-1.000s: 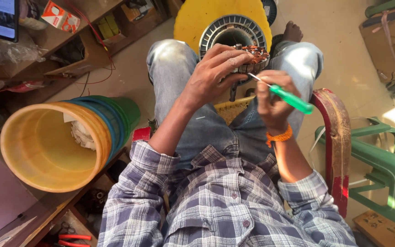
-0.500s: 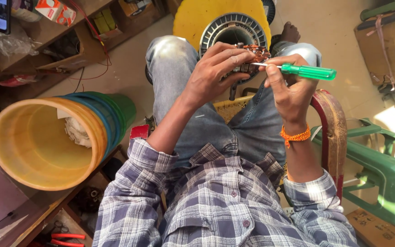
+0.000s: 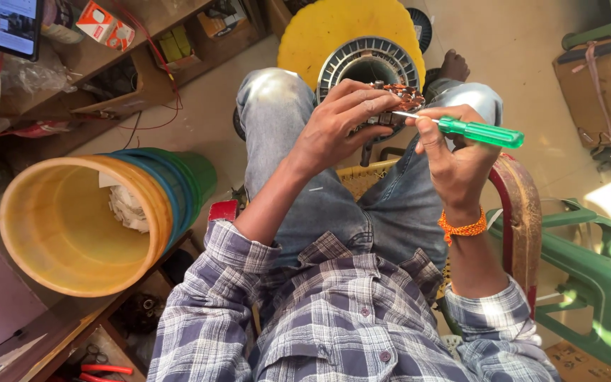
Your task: The person cuts small pieces of white insulating material with scissors and places them into the slots of a motor stator. They then use a screwdriver to press the material into place. The person repeats this process for multiple slots on the stator.
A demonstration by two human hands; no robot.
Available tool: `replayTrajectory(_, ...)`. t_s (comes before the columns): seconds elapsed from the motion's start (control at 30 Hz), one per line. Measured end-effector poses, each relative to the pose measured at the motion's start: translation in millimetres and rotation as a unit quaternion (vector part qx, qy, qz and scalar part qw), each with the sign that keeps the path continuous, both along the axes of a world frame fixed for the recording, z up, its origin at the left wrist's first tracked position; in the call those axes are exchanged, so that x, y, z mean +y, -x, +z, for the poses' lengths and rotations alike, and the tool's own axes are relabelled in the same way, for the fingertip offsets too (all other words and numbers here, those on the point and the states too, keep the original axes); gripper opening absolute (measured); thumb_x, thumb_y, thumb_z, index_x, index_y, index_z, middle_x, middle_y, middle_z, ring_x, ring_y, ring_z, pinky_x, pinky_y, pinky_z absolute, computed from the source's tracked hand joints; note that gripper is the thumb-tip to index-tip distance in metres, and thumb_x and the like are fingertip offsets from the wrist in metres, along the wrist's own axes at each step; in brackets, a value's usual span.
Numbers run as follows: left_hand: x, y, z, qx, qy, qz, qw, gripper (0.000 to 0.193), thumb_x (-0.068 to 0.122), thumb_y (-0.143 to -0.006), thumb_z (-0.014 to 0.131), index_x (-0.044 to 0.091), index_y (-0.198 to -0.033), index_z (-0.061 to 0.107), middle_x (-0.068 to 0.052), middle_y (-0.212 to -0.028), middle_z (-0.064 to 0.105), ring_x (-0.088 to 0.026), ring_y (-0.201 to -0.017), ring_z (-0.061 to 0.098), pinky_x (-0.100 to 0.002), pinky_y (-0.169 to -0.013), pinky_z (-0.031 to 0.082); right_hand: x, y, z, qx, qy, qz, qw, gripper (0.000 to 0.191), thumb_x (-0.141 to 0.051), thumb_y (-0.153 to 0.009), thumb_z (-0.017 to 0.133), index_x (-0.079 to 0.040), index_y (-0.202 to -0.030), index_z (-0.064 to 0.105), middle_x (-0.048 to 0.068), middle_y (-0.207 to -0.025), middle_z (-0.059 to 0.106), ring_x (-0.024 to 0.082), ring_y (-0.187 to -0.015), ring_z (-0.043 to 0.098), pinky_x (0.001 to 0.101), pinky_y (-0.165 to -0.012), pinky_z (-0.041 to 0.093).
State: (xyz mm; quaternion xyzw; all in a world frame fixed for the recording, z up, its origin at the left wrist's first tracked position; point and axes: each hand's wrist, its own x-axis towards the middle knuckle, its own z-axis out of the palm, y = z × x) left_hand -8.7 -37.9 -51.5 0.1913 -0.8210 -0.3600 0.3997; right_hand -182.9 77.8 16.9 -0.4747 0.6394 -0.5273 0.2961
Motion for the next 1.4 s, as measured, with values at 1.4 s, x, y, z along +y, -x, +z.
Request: replayTrajectory(1.4, -1, -3, 1, -0.004, 0.008, -0.015, 1.000, 0.047, 0.018, -0.094, 0.083, 0.013, -0.137, 0.065, -0.002, -0.135, 0.066, -0.027, -0.121, 0.061, -0.039, -0.108, 0.053, 16, 14, -13, -0.031, 0.054, 0.008, 0.998, 0.024, -0.020, -0.113, 0.073, 0.001, -0.115, 0.061, 0.009, -0.099, 0.071, 0.010, -0.078, 0.068, 0.0204, -0.071, 0.055)
